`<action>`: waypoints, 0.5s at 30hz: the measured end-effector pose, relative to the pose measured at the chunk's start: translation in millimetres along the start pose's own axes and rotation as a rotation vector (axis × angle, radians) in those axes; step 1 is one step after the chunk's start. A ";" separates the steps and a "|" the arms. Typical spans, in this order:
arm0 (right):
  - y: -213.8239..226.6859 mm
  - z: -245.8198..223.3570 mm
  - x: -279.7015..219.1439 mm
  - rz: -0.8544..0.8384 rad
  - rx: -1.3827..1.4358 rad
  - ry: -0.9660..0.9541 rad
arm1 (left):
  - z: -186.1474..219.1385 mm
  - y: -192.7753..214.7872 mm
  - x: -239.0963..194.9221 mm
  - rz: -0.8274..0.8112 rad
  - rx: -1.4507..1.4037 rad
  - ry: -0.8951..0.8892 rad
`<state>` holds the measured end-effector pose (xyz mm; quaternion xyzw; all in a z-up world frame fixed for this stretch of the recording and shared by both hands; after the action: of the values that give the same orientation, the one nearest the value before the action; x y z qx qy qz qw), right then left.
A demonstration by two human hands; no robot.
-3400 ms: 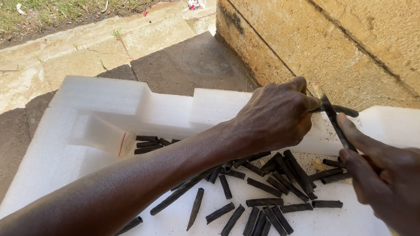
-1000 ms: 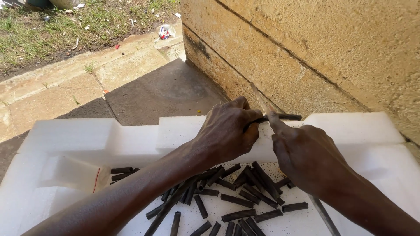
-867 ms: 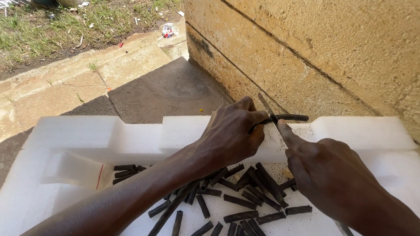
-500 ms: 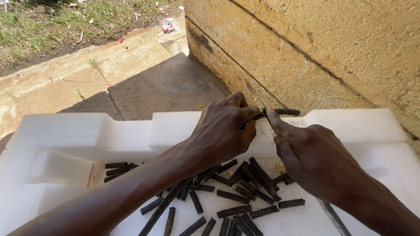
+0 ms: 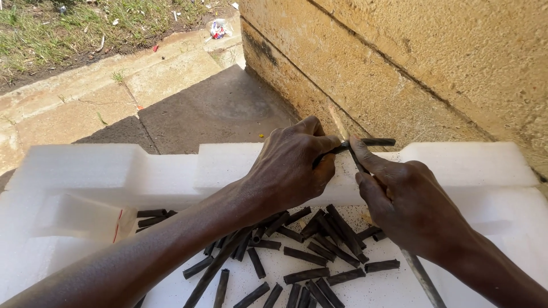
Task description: Cutting a long black rubber or plastic tube into small segments using a handheld hacksaw blade over a styrofoam container.
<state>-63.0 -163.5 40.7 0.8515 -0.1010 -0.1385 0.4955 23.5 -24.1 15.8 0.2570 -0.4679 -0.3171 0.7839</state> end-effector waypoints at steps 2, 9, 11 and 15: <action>9.2 0.6 -6.7 -0.048 0.008 -0.031 | 1.0 -0.6 -0.8 0.001 0.015 0.008; 21.5 12.8 -14.1 -0.103 -0.191 -0.101 | 0.0 -6.2 0.1 -0.015 0.018 0.018; 6.7 9.1 -4.2 -0.030 -0.222 -0.046 | -1.3 -6.9 -0.4 -0.017 0.025 -0.005; -2.8 3.4 3.6 0.021 -0.168 0.004 | -6.4 -6.0 0.6 -0.012 0.007 -0.026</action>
<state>-60.7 -166.1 36.2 0.8062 -0.0969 -0.1396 0.5667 27.8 -27.8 9.2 0.2583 -0.4775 -0.3236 0.7750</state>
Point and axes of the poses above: each hand's wrist, its own x-axis towards the middle knuckle, its own y-axis out of the back of the hand, z = x × y, the point moved 4 cm from there along x, towards the middle knuckle, and after that the axes turned 14 degrees about -y, right-handed, at the moved point
